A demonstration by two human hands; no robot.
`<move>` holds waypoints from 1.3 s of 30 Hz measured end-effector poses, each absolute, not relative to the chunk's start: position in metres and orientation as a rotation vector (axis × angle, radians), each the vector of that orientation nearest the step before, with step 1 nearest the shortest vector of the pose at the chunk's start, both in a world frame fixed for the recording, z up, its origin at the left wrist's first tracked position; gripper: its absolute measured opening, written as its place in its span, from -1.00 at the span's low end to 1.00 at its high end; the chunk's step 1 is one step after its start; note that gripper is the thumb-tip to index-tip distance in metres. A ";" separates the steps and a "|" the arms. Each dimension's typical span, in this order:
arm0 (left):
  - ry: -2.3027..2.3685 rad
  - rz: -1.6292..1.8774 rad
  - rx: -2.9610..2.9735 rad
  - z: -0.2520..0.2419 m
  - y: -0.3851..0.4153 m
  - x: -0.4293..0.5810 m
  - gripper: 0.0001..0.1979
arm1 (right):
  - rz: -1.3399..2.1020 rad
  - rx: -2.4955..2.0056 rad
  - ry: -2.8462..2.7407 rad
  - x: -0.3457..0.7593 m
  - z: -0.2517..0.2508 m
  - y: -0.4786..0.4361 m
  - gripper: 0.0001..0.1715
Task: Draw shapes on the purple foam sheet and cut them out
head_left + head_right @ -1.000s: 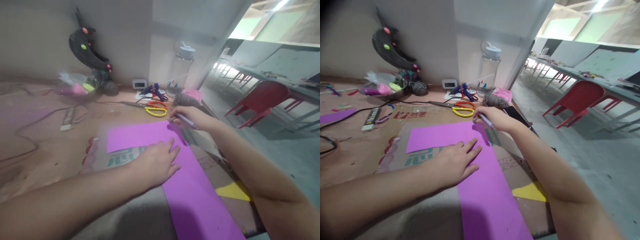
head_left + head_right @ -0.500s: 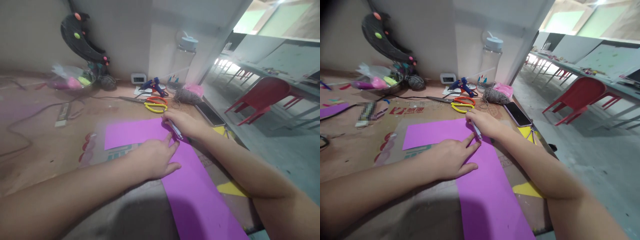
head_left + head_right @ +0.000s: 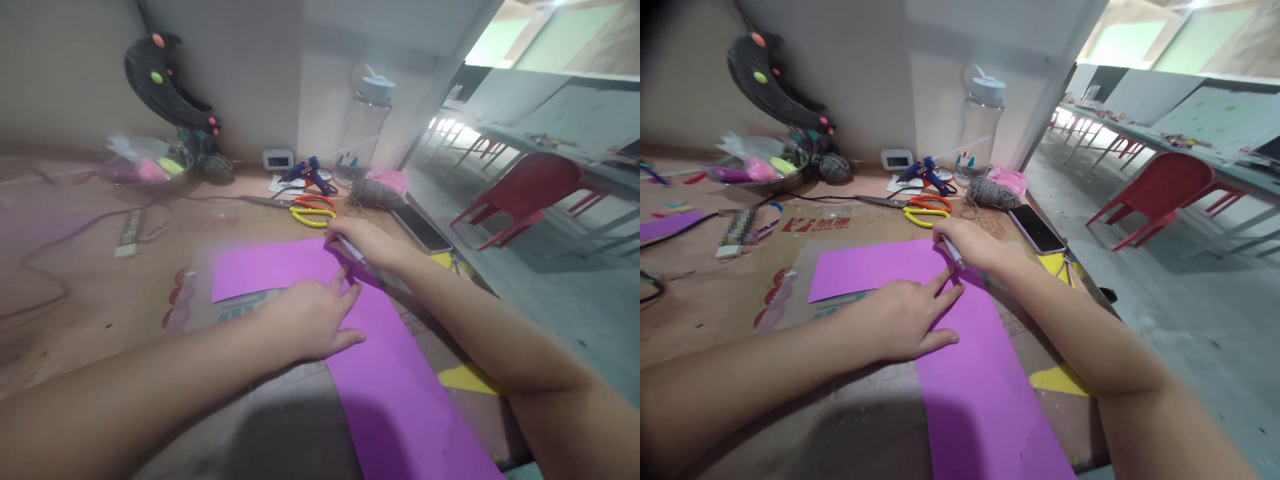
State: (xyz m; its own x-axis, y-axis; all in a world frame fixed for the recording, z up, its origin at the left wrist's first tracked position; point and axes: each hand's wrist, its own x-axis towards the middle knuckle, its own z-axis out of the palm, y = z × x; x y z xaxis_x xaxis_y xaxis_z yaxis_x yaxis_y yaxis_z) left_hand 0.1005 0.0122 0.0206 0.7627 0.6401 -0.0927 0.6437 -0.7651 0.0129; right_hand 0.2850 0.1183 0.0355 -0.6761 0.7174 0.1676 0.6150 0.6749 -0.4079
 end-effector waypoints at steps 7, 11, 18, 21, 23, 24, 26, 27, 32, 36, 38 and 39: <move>1.000 -0.099 2.896 0.020 0.015 0.099 -0.18 | 0.728 -0.942 -2.829 0.299 0.056 0.112 -0.89; 0.999 -0.024 2.908 0.016 0.015 0.097 -0.19 | 0.486 -1.020 -2.660 0.286 0.038 0.114 -0.88; 0.974 -0.037 2.904 0.016 0.016 0.096 -0.18 | 0.871 -0.804 -2.885 0.302 0.055 0.113 -0.96; 0.969 -0.045 2.884 0.018 0.016 0.096 -0.20 | 0.713 -0.866 -2.844 0.297 0.055 0.111 -0.95; 0.989 -0.031 2.878 0.019 0.015 0.096 -0.21 | 0.603 -0.940 -2.785 0.291 0.049 0.110 -0.94; 1.001 -0.026 2.877 0.019 0.015 0.096 -0.21 | 0.561 -0.970 -2.760 0.289 0.047 0.110 -0.95; 1.012 -0.028 2.882 0.018 0.014 0.096 -0.20 | 0.534 -0.994 -2.741 0.288 0.046 0.109 -0.95; 1.013 -0.039 2.885 0.018 0.014 0.096 -0.20 | 0.563 -0.986 -2.751 0.289 0.047 0.108 -0.95; 1.009 -0.094 2.891 0.017 0.014 0.096 -0.19 | 0.754 -0.917 -2.807 0.297 0.057 0.103 -0.83; 1.011 -0.056 2.882 0.017 0.014 0.097 -0.21 | 0.641 -1.101 -2.680 0.286 0.042 0.110 -0.88; 1.019 -0.044 2.877 0.017 0.014 0.097 -0.20 | 0.514 -1.159 -2.610 0.278 0.031 0.114 -0.92; 1.027 -0.040 2.877 0.017 0.013 0.097 -0.21 | 0.452 -1.171 -2.576 0.275 0.027 0.115 -0.93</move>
State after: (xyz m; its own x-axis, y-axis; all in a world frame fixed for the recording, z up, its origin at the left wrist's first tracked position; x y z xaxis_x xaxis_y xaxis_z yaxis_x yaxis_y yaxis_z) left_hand 0.0974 0.0133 0.0170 0.7741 0.6308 -0.0536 0.6331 -0.7707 0.0729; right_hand 0.2751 0.1150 0.0273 -0.6348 0.7635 0.1185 0.6777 0.6238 -0.3893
